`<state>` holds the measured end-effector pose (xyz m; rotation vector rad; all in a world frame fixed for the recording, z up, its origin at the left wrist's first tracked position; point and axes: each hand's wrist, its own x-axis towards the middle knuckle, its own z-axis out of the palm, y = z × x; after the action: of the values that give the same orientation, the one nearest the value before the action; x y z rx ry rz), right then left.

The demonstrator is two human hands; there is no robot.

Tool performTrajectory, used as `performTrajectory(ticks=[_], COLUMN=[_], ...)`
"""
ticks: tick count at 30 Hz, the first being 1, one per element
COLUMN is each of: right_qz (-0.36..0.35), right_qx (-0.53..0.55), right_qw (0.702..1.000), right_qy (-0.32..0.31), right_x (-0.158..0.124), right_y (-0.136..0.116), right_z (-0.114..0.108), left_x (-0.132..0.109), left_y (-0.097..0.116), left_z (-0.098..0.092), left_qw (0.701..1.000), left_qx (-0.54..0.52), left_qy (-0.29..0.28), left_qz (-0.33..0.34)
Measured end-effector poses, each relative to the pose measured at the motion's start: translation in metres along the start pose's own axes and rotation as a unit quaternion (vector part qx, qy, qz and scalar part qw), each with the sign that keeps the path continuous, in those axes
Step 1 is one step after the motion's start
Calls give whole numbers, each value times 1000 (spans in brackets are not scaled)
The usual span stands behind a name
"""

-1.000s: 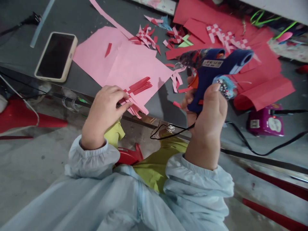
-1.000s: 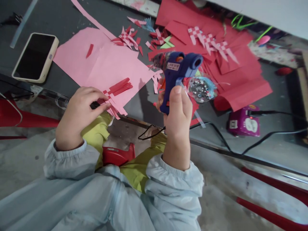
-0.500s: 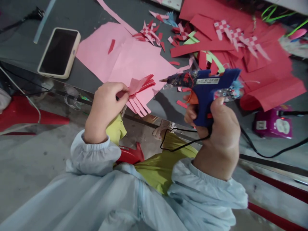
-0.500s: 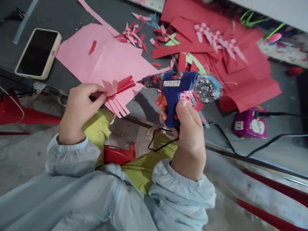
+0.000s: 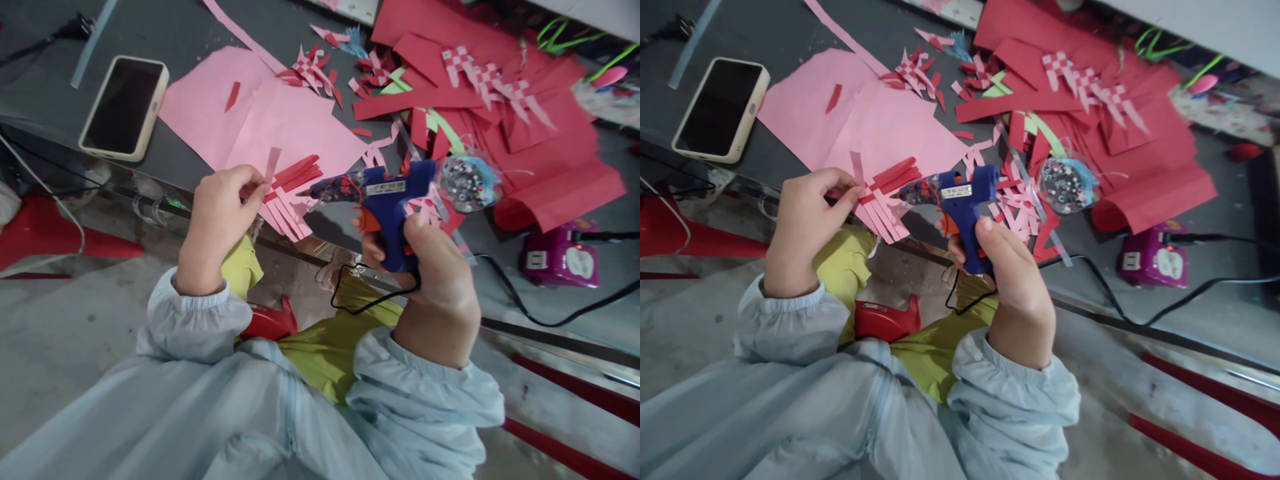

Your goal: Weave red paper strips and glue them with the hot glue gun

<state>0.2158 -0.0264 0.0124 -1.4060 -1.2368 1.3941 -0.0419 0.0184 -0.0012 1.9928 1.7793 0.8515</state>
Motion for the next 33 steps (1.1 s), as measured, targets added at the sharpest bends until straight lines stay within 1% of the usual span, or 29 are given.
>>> performTrajectory(ticks=[2,3,9,13,19,23,33], right_qz=[7,8,-3,-7,5,15,41], right_qx=[25,30,-16,-30,-29,-23,-26], right_qw=[998,996,993,993,993,992,992], right_qy=[-64,-82,-116,-112,-115,-125,-120], right_x=[0,1,8,11,12,10,8], right_y=[-2,-2,-3,0,3,2,-1], right_z=[5,7,17,21,20,20,20], left_x=[-1,-1,-2,-3,-3,-3,-3], left_y=[0,0,1,2,3,4,5], left_z=[1,1,2,2,2,2,2], left_qw=[1000,1000,1000,1000,1000,1000,1000], left_qx=[3,4,-3,9,7,5,11], left_qy=[9,13,19,16,4,-3,-14], left_qz=[1,1,0,-4,-6,-13,-22])
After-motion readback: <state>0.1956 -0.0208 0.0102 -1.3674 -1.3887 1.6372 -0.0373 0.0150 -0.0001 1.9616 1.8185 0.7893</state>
